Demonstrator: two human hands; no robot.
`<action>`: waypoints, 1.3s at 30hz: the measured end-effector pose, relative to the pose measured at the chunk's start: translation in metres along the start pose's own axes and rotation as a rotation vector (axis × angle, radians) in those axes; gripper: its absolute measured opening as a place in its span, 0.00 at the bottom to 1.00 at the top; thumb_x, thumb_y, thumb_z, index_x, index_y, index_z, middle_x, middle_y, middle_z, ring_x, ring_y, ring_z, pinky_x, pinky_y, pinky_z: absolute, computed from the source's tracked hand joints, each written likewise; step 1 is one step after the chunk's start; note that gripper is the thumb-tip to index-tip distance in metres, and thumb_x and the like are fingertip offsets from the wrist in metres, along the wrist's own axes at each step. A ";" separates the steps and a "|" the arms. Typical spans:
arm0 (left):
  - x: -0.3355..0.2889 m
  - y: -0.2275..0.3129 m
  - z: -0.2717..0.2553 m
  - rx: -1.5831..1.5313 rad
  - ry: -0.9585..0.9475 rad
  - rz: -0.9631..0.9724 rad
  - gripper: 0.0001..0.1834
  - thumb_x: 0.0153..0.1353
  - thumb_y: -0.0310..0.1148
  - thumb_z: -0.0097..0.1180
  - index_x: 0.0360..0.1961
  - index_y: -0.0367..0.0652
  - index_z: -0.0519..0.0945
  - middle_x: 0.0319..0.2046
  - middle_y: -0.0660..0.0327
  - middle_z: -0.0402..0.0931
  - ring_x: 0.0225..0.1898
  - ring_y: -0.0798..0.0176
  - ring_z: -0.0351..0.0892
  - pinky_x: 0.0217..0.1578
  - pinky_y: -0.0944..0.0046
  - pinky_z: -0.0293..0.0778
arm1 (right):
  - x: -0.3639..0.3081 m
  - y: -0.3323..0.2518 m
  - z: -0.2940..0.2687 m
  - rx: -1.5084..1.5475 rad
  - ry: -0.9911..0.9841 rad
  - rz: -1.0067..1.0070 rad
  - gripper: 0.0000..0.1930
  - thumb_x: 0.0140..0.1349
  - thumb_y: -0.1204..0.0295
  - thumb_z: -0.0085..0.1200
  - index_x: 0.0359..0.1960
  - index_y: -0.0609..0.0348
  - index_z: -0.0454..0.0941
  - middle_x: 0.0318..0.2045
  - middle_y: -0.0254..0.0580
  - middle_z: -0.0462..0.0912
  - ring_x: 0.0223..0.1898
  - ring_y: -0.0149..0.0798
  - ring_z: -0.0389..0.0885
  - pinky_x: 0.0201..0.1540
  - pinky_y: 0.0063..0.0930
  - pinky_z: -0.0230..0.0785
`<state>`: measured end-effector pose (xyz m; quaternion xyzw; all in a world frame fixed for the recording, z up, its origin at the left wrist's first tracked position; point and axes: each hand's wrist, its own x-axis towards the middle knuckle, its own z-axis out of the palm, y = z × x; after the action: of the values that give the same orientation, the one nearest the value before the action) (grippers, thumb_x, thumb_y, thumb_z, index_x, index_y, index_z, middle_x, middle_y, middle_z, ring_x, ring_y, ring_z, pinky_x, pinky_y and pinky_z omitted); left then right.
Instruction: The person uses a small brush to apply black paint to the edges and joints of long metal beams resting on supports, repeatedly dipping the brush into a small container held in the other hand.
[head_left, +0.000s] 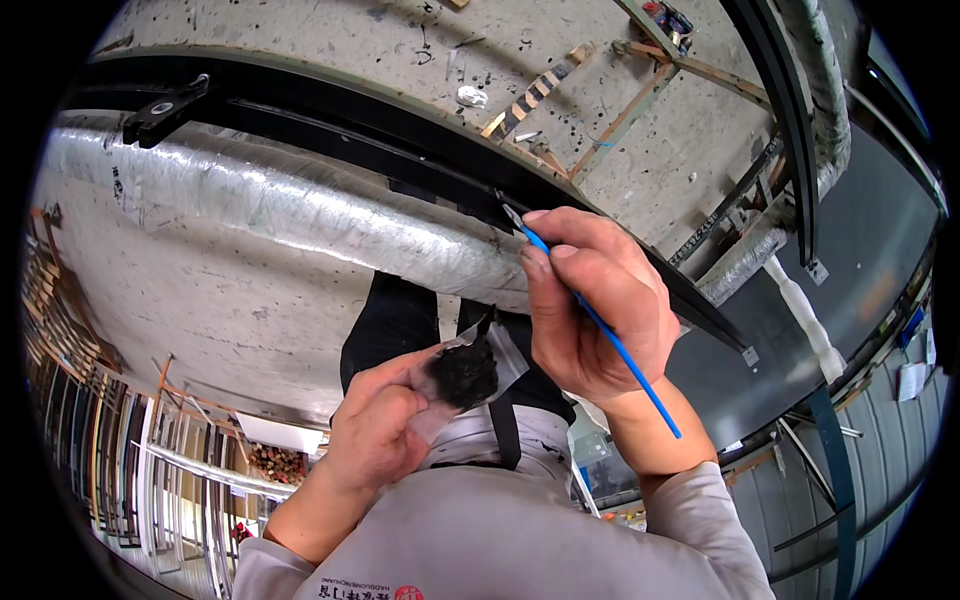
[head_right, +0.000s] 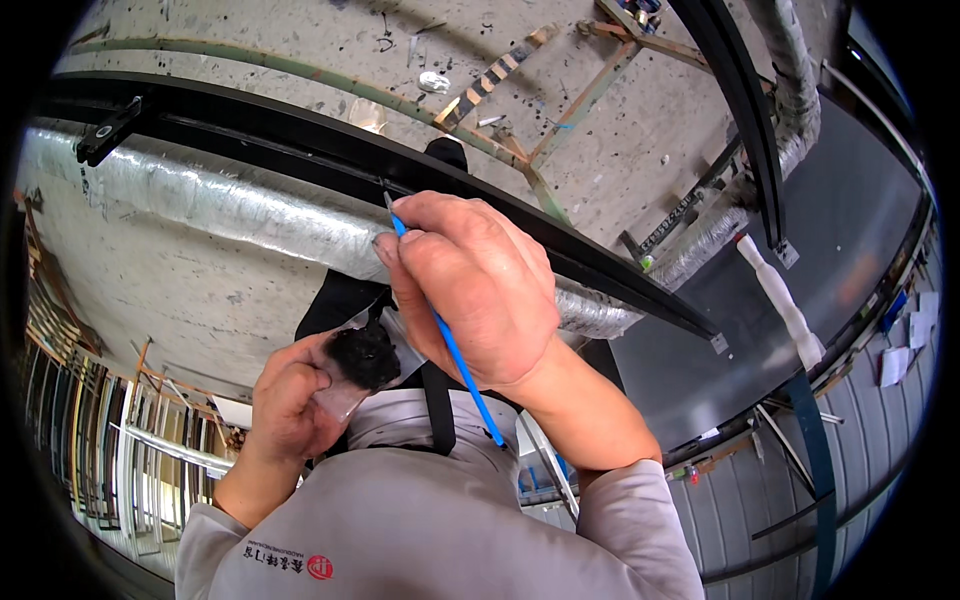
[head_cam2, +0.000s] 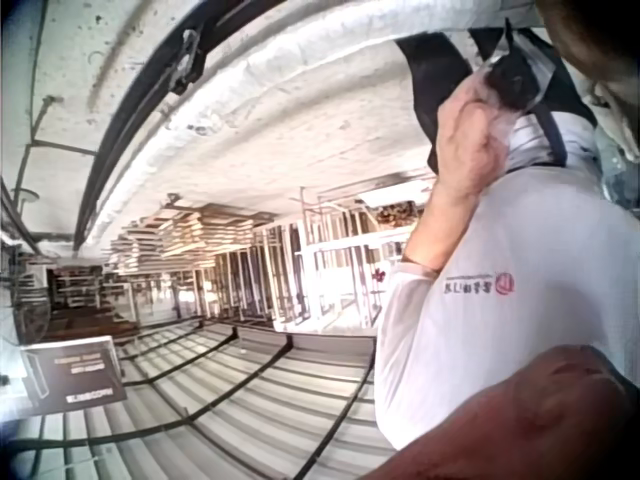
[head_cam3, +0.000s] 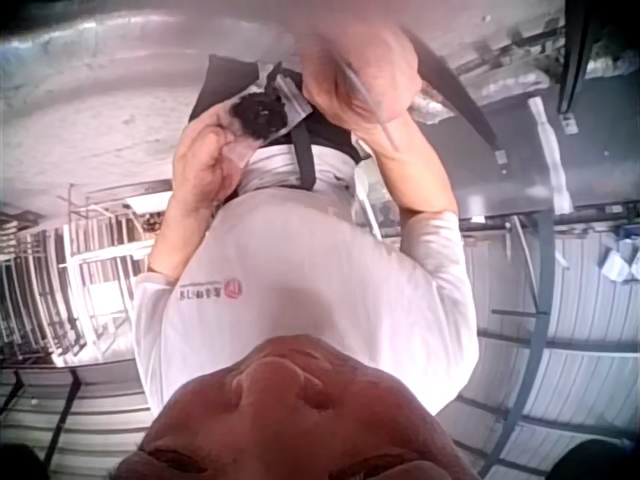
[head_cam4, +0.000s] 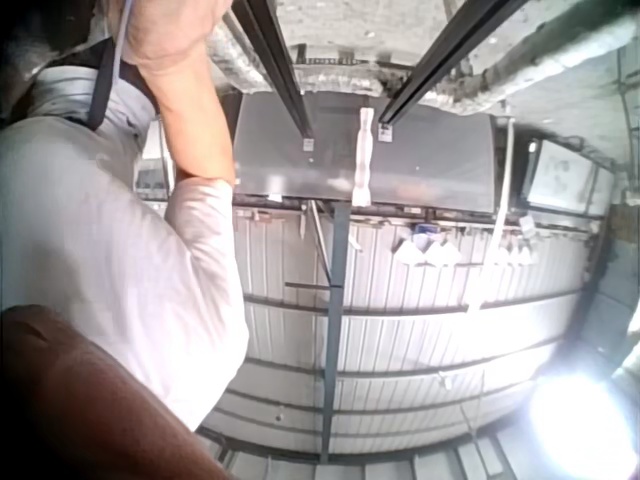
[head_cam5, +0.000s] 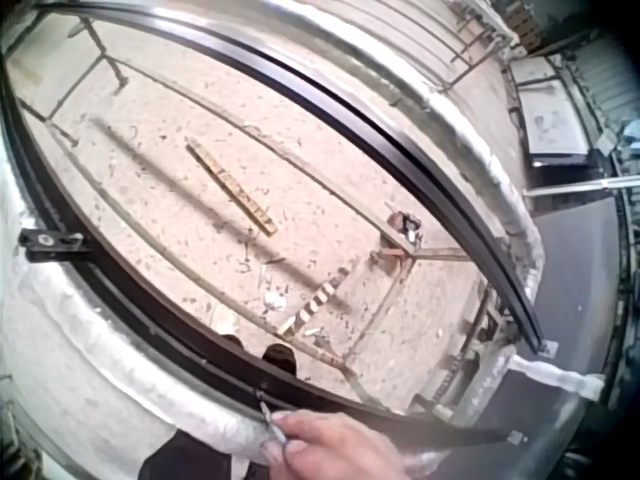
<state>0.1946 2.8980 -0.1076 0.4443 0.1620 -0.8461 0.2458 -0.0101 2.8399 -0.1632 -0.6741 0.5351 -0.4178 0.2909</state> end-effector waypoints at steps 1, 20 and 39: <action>0.000 -0.001 -0.001 0.001 -0.002 -0.003 0.33 0.53 0.20 0.34 0.62 0.16 0.64 0.58 0.41 0.72 0.62 0.50 0.72 0.67 0.55 0.62 | -0.002 0.001 -0.002 0.004 0.008 0.001 0.15 0.50 0.88 0.65 0.36 0.66 0.73 0.31 0.56 0.82 0.27 0.50 0.83 0.29 0.34 0.79; 0.002 -0.008 0.033 0.235 0.225 0.064 0.22 0.50 0.28 0.41 0.43 0.26 0.76 0.43 0.46 0.80 0.47 0.47 0.81 0.55 0.43 0.75 | -0.105 -0.043 -0.104 -0.134 0.526 0.473 0.08 0.70 0.81 0.48 0.46 0.62 0.64 0.39 0.62 0.81 0.29 0.39 0.82 0.33 0.27 0.79; 0.000 -0.016 0.037 0.494 0.131 0.022 0.15 0.56 0.28 0.44 0.43 0.35 0.76 0.44 0.55 0.79 0.48 0.53 0.78 0.54 0.45 0.73 | -0.154 -0.032 -0.071 -0.047 0.790 0.625 0.13 0.64 0.89 0.51 0.48 0.66 0.66 0.41 0.57 0.81 0.37 0.37 0.83 0.41 0.28 0.79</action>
<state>0.1603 2.8930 -0.0858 0.5464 -0.0388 -0.8267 0.1281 -0.0690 3.0011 -0.1406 -0.2783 0.7898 -0.5219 0.1623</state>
